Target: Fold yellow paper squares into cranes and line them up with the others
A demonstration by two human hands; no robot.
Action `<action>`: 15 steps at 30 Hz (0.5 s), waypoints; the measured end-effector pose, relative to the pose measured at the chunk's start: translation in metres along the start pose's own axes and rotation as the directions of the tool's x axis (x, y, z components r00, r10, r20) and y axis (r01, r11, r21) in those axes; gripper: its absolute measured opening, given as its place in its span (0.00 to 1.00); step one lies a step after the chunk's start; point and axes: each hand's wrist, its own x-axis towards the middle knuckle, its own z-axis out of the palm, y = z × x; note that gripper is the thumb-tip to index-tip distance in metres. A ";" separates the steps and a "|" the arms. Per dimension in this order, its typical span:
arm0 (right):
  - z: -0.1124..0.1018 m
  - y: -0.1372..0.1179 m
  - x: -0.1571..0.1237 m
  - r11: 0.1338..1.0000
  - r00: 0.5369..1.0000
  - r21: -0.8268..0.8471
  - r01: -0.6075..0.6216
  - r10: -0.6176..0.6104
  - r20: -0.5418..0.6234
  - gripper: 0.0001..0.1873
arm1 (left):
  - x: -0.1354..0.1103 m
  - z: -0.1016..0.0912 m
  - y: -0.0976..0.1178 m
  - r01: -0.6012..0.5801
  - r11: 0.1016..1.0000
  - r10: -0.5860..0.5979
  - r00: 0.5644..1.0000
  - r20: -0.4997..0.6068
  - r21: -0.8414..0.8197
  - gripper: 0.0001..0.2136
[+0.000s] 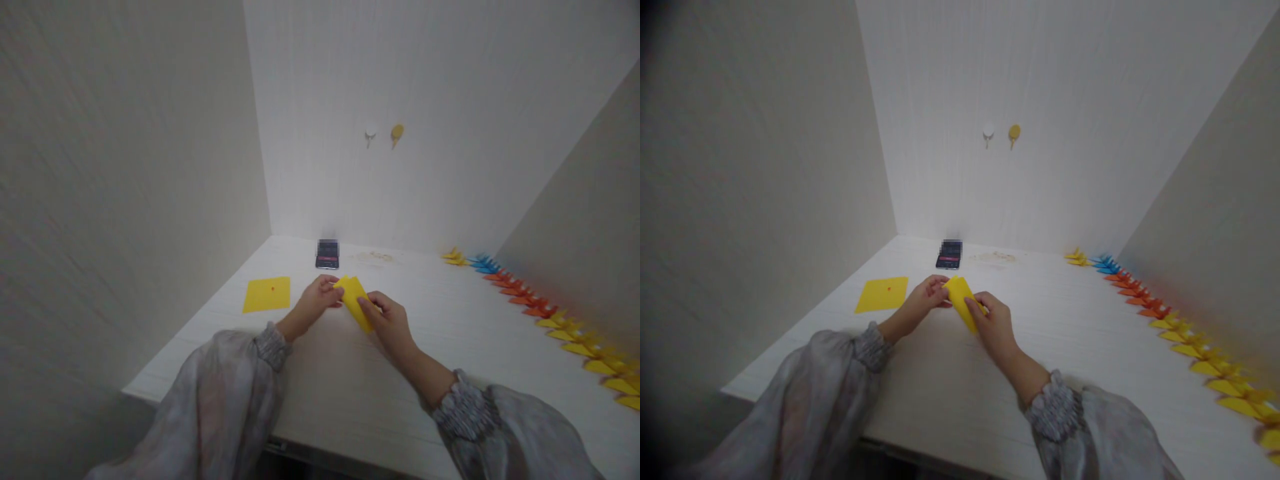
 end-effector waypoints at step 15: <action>0.006 -0.002 0.002 0.992 0.996 0.087 -0.088 0.088 0.011 0.15 | -0.011 0.015 0.002 -0.134 0.972 0.136 0.991 0.003 0.193 0.11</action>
